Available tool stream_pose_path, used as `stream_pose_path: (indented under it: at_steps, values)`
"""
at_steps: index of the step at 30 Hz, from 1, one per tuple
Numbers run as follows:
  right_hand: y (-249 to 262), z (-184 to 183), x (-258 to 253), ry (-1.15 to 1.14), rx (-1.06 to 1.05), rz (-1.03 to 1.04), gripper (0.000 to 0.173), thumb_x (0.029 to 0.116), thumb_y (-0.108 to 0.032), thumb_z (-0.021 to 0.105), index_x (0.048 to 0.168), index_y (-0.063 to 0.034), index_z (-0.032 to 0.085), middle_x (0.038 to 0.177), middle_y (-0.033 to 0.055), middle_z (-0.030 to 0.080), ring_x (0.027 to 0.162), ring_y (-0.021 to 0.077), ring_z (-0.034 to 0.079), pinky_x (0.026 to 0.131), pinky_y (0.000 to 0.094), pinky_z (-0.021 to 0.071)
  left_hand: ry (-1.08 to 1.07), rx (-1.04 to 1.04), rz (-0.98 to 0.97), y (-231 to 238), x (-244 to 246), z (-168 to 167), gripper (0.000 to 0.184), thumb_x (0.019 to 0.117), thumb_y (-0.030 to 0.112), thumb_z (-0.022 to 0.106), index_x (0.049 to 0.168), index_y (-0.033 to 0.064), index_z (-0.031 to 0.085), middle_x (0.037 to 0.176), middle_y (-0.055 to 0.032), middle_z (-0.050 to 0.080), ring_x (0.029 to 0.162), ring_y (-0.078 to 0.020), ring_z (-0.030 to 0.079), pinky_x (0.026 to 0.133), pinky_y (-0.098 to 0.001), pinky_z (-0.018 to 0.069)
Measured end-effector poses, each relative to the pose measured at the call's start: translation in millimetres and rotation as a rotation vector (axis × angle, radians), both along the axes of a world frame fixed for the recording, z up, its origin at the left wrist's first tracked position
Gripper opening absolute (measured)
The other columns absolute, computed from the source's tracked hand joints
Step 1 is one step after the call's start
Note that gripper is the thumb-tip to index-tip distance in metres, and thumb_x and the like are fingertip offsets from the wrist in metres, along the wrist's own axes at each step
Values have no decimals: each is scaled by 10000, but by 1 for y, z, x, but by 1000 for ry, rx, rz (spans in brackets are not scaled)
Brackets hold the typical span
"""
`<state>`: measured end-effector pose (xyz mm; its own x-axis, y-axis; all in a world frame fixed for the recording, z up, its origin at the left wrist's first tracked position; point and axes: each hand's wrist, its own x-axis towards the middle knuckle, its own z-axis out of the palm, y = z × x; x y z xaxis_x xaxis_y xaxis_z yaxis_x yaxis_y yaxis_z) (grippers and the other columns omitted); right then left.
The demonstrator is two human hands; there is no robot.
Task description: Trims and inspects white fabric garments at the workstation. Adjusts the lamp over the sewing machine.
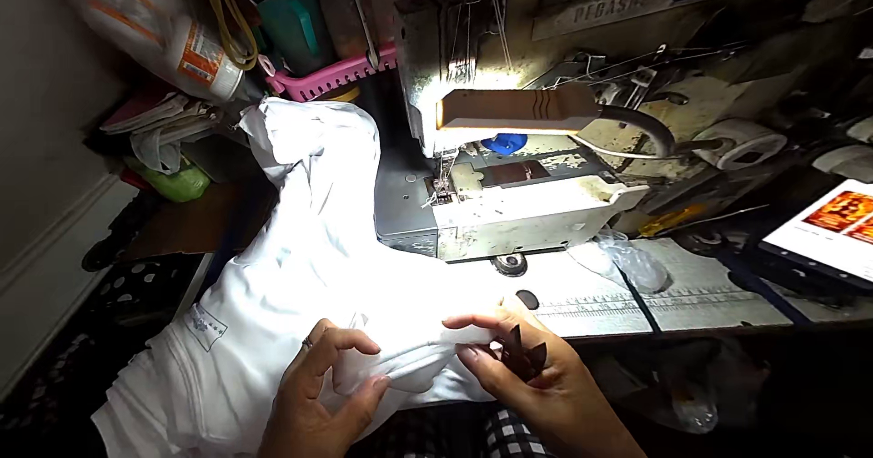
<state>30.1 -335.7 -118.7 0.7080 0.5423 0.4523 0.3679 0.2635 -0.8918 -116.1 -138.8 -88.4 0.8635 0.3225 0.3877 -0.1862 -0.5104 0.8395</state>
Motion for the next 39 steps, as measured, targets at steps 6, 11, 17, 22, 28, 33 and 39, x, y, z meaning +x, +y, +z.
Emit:
stream_pose_path:
  at_steps: [6,11,17,22,28,33,39]
  values:
    - [9,0,8,-302,-103,-259,177,946,-256,672,1019,-147,790,825,-16,579,748,-84,493,661,42,389,-37,292,167,7,17,9,199,928,302,700,1051,166,779,878,33,617,838,64,566,729,-67,460]
    - [11,10,28,-260,-99,-228,239,974,-289,659,842,-110,746,810,-49,586,717,-74,520,629,71,438,-12,320,130,30,74,36,159,981,285,613,990,185,737,1047,83,658,991,16,619,833,-178,532]
    - [24,18,64,699,-103,-37,238,1043,-82,501,833,-69,613,591,-3,617,437,22,529,409,151,419,251,513,235,21,171,59,154,995,90,608,1058,2,718,1000,-164,703,979,-280,671,898,-472,516]
    - [37,14,80,1003,163,-28,272,1095,-107,398,887,-27,554,551,32,537,387,63,485,381,189,438,474,525,187,26,237,55,215,1013,233,609,1096,76,731,1098,-150,707,1086,-314,653,911,-549,486]
    - [48,14,75,961,161,24,286,1095,-113,414,862,-20,553,508,40,540,377,74,511,379,198,453,671,694,152,24,263,51,276,1026,305,579,1184,87,641,1199,-104,649,1189,-254,600,1004,-485,481]
    - [33,14,76,556,-78,-139,286,1064,-143,493,864,-51,674,538,-37,568,390,21,474,395,172,410,110,727,196,29,220,55,180,999,207,636,1032,47,713,1097,-142,680,1118,-330,617,947,-536,454]
    - [24,17,84,-192,-328,-453,311,923,-357,681,1143,-139,712,1044,-13,659,755,49,593,640,247,520,386,653,473,39,89,28,442,905,270,706,1285,58,631,1148,-197,668,949,-372,683,779,-578,543]
